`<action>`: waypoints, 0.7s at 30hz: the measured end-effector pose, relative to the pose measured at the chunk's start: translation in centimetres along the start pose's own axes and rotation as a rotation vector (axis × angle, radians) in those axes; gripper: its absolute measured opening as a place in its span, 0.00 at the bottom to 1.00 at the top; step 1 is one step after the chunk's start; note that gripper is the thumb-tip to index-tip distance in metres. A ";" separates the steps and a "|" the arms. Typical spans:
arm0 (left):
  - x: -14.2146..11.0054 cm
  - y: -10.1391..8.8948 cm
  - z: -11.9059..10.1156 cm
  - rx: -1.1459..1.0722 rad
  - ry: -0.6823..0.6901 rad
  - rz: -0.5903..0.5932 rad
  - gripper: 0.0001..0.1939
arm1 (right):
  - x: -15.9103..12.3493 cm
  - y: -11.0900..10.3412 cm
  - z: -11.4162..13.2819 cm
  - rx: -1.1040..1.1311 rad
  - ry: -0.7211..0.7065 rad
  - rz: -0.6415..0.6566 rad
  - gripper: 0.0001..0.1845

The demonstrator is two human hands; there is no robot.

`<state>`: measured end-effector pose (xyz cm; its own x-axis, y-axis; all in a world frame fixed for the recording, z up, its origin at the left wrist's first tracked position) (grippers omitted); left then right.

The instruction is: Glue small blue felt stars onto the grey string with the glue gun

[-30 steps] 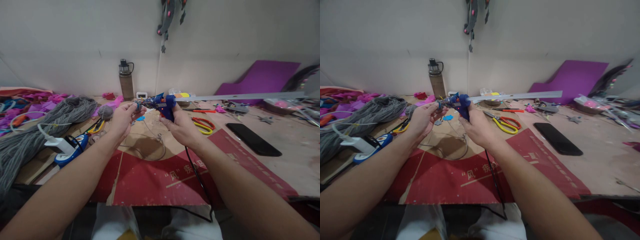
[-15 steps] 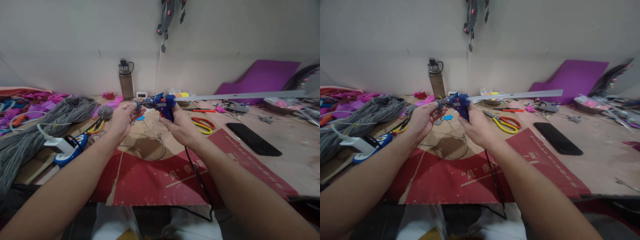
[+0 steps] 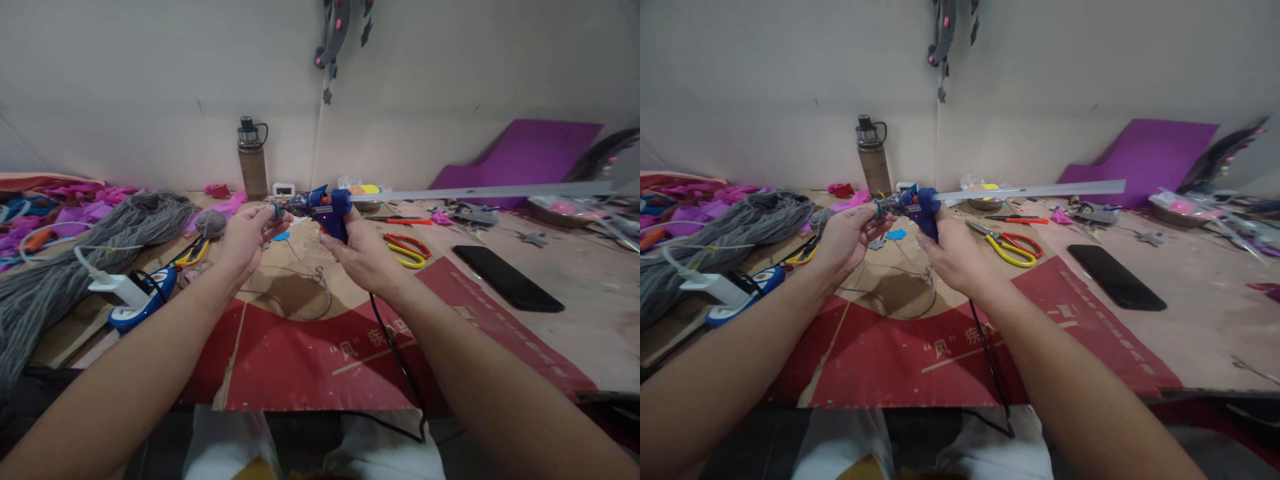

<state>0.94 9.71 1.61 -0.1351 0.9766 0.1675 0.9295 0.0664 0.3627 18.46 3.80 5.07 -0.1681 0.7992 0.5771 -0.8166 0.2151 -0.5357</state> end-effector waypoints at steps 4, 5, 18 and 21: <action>0.0 0.0 0.0 -0.006 -0.012 -0.003 0.09 | 0.0 0.0 -0.2 0.029 0.022 0.000 0.23; 0.0 0.0 0.0 -0.010 -0.012 -0.003 0.09 | 0.0 -0.1 -0.2 0.037 0.027 -0.002 0.23; -0.2 0.3 0.0 -0.007 0.002 0.030 0.10 | 0.0 -0.2 0.4 0.052 -0.010 -0.015 0.23; -0.2 0.3 0.0 -0.006 0.008 0.035 0.09 | 0.0 -0.1 0.4 0.050 -0.013 -0.017 0.23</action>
<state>1.27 9.51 1.73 -0.1055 0.9766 0.1875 0.9317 0.0312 0.3620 18.36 3.55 5.37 -0.1605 0.7885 0.5937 -0.8459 0.2001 -0.4944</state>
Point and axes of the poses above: each hand's wrist, its own x-axis towards the middle knuckle, its own y-axis out of the palm, z = x × y, the point moved 9 cm from there along x, towards the middle knuckle, and after that the axes turned 3 degrees about -z, right-handed, at the moved point
